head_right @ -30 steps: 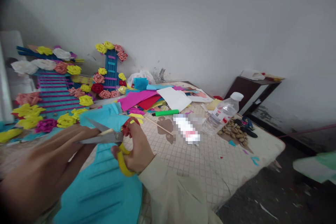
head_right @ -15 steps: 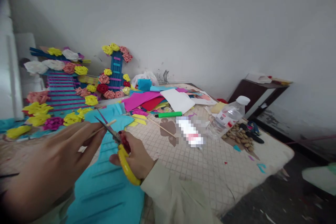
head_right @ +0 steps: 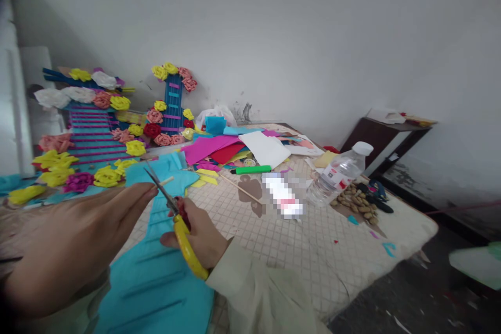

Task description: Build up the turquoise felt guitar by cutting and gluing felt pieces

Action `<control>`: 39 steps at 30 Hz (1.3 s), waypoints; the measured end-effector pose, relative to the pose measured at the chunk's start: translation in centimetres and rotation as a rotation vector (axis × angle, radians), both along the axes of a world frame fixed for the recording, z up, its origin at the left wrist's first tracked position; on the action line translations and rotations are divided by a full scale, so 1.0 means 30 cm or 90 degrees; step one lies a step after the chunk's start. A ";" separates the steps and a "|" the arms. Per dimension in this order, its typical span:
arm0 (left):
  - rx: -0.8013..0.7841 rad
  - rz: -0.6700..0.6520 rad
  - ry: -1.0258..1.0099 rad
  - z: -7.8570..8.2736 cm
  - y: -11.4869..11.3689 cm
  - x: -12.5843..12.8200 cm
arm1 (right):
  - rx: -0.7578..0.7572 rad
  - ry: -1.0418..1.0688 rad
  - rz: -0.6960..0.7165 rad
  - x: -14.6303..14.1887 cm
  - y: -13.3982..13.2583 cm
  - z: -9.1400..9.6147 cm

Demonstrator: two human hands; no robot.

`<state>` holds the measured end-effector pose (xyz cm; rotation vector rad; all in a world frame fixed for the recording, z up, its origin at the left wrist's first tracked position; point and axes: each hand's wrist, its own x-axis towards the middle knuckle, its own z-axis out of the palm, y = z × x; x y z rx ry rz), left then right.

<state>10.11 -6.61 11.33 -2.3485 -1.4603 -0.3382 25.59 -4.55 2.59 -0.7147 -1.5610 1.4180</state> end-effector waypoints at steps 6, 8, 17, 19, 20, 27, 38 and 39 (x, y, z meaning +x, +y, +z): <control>0.045 -0.028 -0.004 -0.006 0.002 -0.007 | 0.005 -0.002 0.005 -0.001 0.002 -0.006; 0.056 -0.035 -0.003 -0.007 0.002 -0.011 | 0.003 -0.001 0.005 -0.001 0.002 -0.004; 0.086 -0.056 0.028 0.004 0.008 -0.006 | 0.027 -0.017 -0.006 -0.004 -0.004 0.006; 0.091 -0.069 0.032 0.007 0.009 -0.007 | 0.040 -0.032 -0.013 -0.004 -0.004 0.002; 0.100 -0.077 0.034 0.008 0.008 -0.007 | 0.045 -0.041 -0.015 -0.004 -0.003 -0.001; 0.163 -0.175 0.061 0.027 0.002 -0.008 | 0.047 -0.083 -0.031 -0.003 -0.012 -0.003; 0.160 -0.181 0.066 0.039 0.013 -0.017 | 0.007 -0.029 -0.026 -0.011 -0.024 0.003; 0.133 -0.160 0.067 0.037 0.014 -0.015 | 0.002 -0.027 -0.028 -0.011 -0.020 0.001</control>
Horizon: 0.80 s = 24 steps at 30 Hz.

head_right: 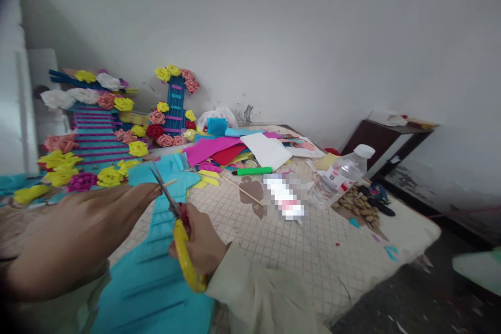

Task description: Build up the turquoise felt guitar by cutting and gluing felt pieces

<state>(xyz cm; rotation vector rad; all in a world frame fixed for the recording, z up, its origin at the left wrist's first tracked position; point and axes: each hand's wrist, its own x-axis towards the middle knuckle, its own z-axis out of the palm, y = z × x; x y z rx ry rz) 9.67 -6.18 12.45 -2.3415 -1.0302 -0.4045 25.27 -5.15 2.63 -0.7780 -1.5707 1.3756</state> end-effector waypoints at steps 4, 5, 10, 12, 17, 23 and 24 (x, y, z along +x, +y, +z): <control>-0.058 0.081 -0.034 -0.010 0.007 0.008 | -0.008 -0.007 -0.028 0.004 0.014 -0.005; -0.060 0.085 -0.050 -0.014 0.008 0.008 | -0.009 -0.011 -0.033 0.005 0.016 -0.006; -0.012 0.046 -0.073 -0.031 0.014 0.001 | -0.033 -0.025 -0.023 0.004 0.020 -0.019; 0.002 0.022 -0.057 -0.032 0.017 -0.002 | -0.039 -0.030 -0.023 0.003 0.021 -0.026; -0.007 -0.007 -0.053 -0.025 0.031 -0.009 | -0.035 -0.038 -0.018 0.006 0.018 -0.017; 0.011 -0.035 -0.043 -0.033 0.035 -0.011 | -0.059 -0.020 0.000 0.002 0.005 0.011; 0.016 -0.039 -0.043 -0.034 0.035 -0.011 | -0.062 -0.022 -0.001 0.002 0.004 0.012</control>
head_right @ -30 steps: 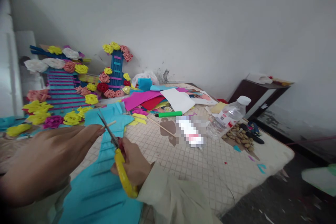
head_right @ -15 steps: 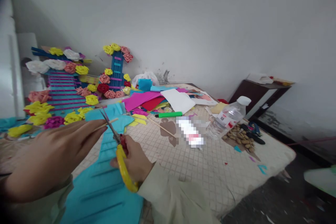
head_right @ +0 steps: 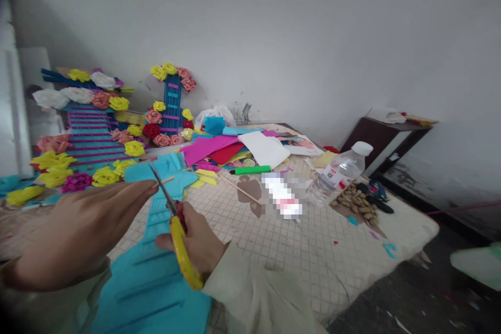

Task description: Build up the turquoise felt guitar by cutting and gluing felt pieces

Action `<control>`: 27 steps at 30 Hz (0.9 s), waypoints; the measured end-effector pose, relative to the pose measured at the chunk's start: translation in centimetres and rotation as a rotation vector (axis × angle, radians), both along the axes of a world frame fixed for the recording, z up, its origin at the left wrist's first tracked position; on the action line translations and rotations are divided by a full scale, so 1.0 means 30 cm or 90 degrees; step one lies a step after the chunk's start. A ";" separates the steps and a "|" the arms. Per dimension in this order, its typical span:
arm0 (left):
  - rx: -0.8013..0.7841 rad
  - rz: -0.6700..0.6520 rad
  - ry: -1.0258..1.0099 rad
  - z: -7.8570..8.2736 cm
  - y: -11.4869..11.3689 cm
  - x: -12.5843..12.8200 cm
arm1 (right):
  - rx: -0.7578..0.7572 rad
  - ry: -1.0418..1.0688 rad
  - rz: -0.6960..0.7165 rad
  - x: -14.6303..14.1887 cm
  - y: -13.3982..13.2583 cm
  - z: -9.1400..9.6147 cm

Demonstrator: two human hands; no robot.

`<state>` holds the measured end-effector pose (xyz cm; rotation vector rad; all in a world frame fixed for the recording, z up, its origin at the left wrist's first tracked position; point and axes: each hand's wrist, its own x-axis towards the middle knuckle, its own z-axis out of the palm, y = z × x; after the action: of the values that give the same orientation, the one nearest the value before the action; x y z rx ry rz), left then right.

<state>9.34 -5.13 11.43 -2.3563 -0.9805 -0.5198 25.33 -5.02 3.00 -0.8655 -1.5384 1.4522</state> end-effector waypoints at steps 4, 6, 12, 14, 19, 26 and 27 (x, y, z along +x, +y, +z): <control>0.010 -0.018 0.008 -0.002 0.002 -0.002 | -0.002 -0.003 -0.005 0.000 0.001 -0.004; 0.024 -0.027 0.012 -0.003 0.002 -0.004 | 0.005 0.001 -0.002 0.000 0.002 -0.008; 0.052 -0.044 -0.003 -0.010 0.002 -0.010 | 0.029 -0.005 0.004 0.007 -0.004 -0.012; 0.057 -0.041 -0.006 -0.011 0.007 -0.012 | 0.013 -0.001 0.007 0.009 -0.009 -0.009; 0.054 -0.055 -0.008 -0.011 0.021 -0.019 | 0.008 -0.011 -0.021 -0.002 -0.013 -0.011; 0.051 -0.071 -0.043 -0.011 0.022 -0.018 | 0.078 0.012 -0.092 -0.018 0.011 -0.037; 0.052 -0.072 -0.052 -0.009 0.020 -0.017 | 0.085 0.008 -0.097 -0.015 0.011 -0.034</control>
<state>8.84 -4.53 11.15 -2.3424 -0.8487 -0.6914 24.88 -4.68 1.98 -0.8727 -1.5081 1.2303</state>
